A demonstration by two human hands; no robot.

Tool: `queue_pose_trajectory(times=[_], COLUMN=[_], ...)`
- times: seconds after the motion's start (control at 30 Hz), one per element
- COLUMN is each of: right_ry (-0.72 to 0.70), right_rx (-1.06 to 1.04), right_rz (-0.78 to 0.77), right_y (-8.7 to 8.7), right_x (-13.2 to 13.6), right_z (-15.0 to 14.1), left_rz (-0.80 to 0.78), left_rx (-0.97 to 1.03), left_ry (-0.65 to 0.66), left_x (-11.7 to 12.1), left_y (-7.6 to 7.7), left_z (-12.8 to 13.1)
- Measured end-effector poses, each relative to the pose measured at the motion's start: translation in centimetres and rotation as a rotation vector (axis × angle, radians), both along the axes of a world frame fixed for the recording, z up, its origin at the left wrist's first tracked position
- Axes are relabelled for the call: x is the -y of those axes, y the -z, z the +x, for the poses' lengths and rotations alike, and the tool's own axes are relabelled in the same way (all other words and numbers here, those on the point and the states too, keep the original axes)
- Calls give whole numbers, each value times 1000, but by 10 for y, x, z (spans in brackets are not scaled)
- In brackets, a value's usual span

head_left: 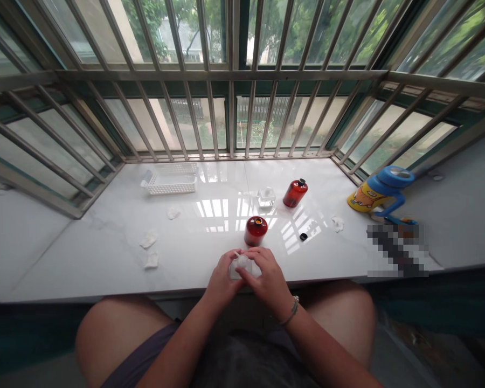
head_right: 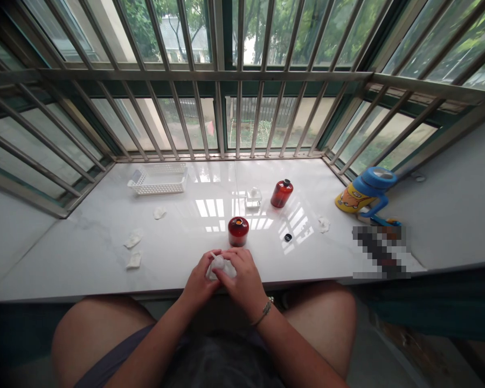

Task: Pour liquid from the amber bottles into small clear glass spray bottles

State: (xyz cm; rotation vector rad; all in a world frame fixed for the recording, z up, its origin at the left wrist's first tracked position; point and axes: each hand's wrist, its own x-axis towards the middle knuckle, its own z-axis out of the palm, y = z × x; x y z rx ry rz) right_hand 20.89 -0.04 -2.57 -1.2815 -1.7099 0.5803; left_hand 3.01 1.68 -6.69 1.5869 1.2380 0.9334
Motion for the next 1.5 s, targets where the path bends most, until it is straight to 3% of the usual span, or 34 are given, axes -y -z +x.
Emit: queue_pose_trajectory(times=[0.23,0.7,0.9,1.0,1.13,1.23,1.33,1.5], right_ry=[51,23,64,185,492,773,977,1076], right_rx=[-73,-116,-322,-428,-409,-228,43,172], right_rz=[66,-28,-137,-129,-45,-31,-139,-226], right_y=[-19,-21,-16,-8,3,16,33,55], right_x=[9,14,15,10,-5,-18,-30,-51], right_z=[11,12,28,54,115,175,232,290], left_rz=[23,35,22,29,13,13,18,34], left_rx=[-8,8,15,16,14,5,-6,-17], left_ry=[8,36,36,45,49,48,47,52], left_x=[-1,0,-1,-2,-1,-1,-1,-1], left_y=[1,0,1,-1,-4,-5,-5,-3], left_z=[-1,-1,-2,-2,-2,-2,-3,-3])
